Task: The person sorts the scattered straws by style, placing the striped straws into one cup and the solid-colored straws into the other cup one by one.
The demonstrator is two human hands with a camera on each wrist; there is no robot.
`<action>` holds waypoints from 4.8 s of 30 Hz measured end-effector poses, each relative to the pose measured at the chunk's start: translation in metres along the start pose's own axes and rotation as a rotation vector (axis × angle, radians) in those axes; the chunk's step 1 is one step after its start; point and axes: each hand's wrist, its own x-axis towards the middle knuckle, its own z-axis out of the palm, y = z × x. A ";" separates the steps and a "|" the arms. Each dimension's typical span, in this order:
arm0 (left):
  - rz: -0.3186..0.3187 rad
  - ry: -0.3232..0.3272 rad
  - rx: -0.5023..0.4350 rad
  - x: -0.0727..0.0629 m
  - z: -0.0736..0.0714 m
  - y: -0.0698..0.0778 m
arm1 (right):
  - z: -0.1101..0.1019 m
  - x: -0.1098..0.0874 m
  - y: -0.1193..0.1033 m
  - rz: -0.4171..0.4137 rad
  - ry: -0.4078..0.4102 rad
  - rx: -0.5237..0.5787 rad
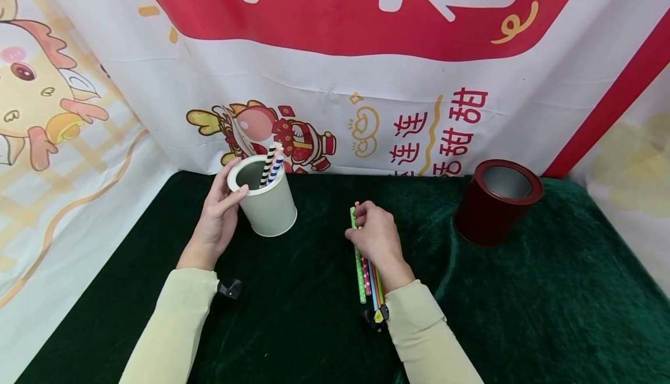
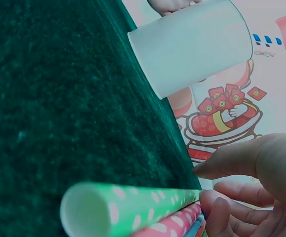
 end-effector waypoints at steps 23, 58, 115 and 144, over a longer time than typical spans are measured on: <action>-0.002 0.003 -0.011 -0.001 0.000 0.000 | -0.001 -0.004 -0.005 -0.002 0.052 -0.029; -0.007 -0.003 -0.008 -0.001 0.001 0.000 | 0.008 -0.004 -0.007 -0.015 0.040 -0.104; -0.011 -0.004 -0.017 -0.002 0.001 0.001 | -0.043 -0.017 -0.032 -0.259 0.353 0.836; -0.012 -0.006 -0.042 -0.003 -0.001 0.000 | -0.038 -0.020 -0.111 -0.686 0.498 0.823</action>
